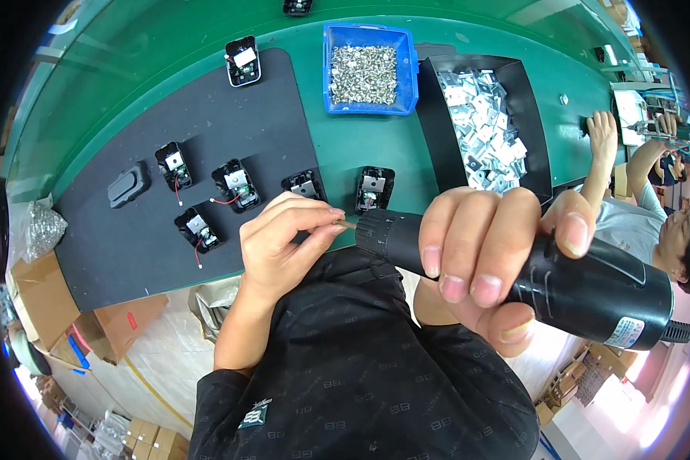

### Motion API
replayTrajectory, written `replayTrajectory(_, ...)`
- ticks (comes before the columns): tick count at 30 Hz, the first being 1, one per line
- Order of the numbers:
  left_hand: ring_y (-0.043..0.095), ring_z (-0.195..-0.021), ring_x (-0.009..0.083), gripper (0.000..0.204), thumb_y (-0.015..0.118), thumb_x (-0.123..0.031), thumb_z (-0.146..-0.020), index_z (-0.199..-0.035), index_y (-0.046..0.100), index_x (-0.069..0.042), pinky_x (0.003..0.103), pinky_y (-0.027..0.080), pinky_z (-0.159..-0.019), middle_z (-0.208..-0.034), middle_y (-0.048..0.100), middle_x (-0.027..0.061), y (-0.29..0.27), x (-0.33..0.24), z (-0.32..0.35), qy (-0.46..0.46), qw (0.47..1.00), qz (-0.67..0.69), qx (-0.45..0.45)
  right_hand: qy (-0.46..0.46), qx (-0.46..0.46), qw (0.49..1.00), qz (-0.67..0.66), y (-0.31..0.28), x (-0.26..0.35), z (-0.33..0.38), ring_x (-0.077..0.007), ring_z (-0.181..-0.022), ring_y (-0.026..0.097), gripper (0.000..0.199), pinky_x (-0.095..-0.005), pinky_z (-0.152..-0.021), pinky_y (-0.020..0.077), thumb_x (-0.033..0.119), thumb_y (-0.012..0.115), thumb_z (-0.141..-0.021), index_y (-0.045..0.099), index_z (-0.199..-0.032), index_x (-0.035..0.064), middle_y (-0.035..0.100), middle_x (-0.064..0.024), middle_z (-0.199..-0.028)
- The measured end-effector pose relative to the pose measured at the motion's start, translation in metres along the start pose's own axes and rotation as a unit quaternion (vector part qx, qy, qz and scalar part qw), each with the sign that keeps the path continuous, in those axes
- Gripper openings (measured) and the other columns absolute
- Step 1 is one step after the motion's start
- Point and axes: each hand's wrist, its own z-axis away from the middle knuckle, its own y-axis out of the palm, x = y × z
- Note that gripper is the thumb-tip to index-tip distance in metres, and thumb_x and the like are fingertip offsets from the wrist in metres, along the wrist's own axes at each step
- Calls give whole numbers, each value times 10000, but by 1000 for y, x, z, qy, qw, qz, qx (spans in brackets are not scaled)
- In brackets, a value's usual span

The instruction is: The person assembles electronic components by hand, securing internal components into an electronic housing with screws using a pneumatic or electric screwdriver.

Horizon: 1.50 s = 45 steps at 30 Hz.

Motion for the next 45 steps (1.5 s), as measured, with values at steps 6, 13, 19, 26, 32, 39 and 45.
replayTrajectory(6, 576, -1066, 285, 610, 833, -205, -638, -1192, 622, -59, 402, 416, -921, -1225, 603, 121, -44, -14, -15, -46, 970, -197, 133, 6, -30, 999, 27, -6, 2, 10, -140, -695, 565, 525, -314, -676, 458, 193, 699, -881, 374, -1290, 149, 568, 0, -847)
replayTrajectory(13, 409, -1334, 326, 854, 805, -95, -627, -1401, 443, -77, 422, 333, -1089, -1443, 447, 141, -154, 15, -28, -119, 889, -431, 98, -4, -45, 999, 20, -10, -1, 13, -144, -676, 561, 551, -315, -664, 456, 198, 711, -870, 368, -1295, 127, 562, -5, -835)
replayTrajectory(19, 405, -1334, 333, 860, 806, -84, -638, -1408, 422, -82, 403, 377, -1072, -1464, 410, 138, -163, 34, -28, -169, 878, -416, 167, 2, -47, 999, 21, -4, -10, 10, -99, -645, 521, 490, -272, -662, 420, 170, 684, -839, 388, -1224, 106, 520, 14, -796)
replayTrajectory(26, 523, -1187, 340, 837, 807, -61, -635, -1388, 440, -72, 396, 468, -961, -1339, 499, 146, -159, 29, -30, -193, 881, -410, 138, 2, -60, 998, 35, -8, -5, 13, -146, -671, 568, 570, -311, -672, 470, 198, 709, -868, 360, -1314, 130, 565, -3, -820)
replayTrajectory(32, 568, -1067, 329, 873, 912, -275, -512, -1254, 530, -21, 389, 474, -900, -1183, 590, 152, -127, -11, -26, -80, 916, -390, 46, 9, -18, 1000, 4, 3, -2, -5, -111, -688, 538, 485, -276, -685, 436, 149, 699, -850, 418, -1244, 128, 544, 19, -817)
replayTrajectory(39, 589, -994, 308, 782, 869, -103, -522, -1238, 566, -21, 376, 520, -809, -1147, 537, 143, -71, -20, -20, -32, 956, -246, 158, 19, 32, 999, 37, 21, -6, -18, -108, -700, 553, 497, -267, -671, 453, 173, 711, -865, 419, -1267, 151, 564, 22, -852)
replayTrajectory(45, 582, -1017, 325, 809, 863, -109, -549, -1283, 531, -34, 400, 502, -846, -1164, 542, 140, -51, -21, -21, -6, 959, -213, 187, 43, 69, 993, 80, 12, -18, -10, -128, -709, 556, 523, -310, -701, 437, 209, 689, -888, 363, -1295, 158, 541, 12, -847)
